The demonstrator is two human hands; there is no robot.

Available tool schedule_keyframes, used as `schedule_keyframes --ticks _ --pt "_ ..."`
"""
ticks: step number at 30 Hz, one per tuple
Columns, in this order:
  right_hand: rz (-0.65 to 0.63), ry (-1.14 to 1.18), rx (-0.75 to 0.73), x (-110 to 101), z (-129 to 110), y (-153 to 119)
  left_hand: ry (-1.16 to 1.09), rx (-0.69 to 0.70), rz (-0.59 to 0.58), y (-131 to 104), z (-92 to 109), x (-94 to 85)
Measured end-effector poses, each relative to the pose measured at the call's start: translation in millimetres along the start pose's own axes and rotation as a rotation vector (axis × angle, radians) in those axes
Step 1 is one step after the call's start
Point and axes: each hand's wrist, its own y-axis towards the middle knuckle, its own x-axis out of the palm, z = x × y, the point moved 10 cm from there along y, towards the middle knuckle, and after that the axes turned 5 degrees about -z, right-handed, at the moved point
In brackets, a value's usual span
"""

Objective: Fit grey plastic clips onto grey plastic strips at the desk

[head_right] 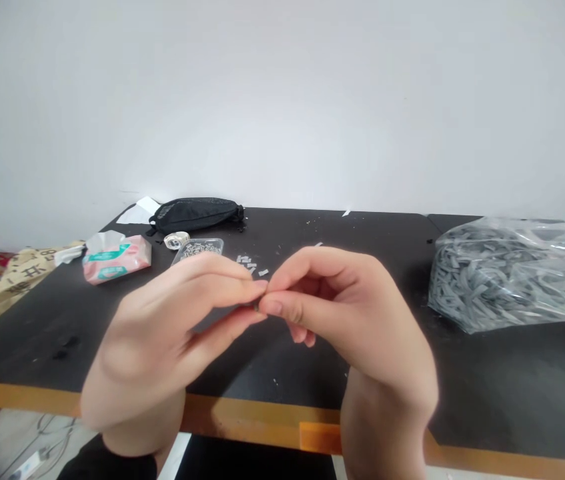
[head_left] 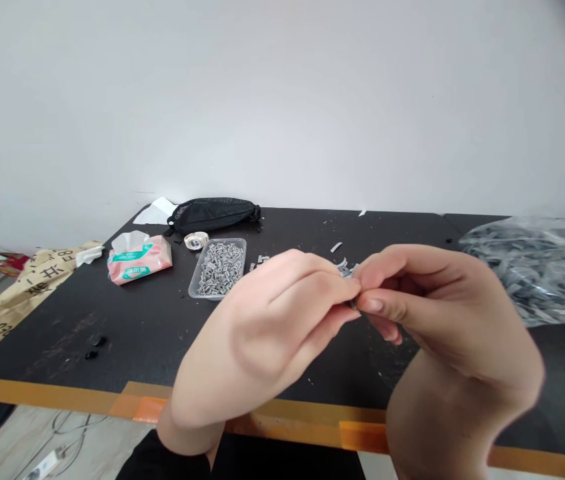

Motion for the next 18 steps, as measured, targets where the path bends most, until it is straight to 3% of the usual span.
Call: schedule_keyframes --ticks 3,9,18 --pt "-0.016 0.144 -0.086 3 -2 3 -0.104 -0.017 0.017 2 -5 -2.9" --pt "-0.302 0.277 -0.146 26 -5 9 -0.322 -0.024 0.055 3 -11 -13.4" --pt "-0.224 0.184 -0.153 22 -7 5 -0.289 -0.017 0.015 5 -10 -9.5"
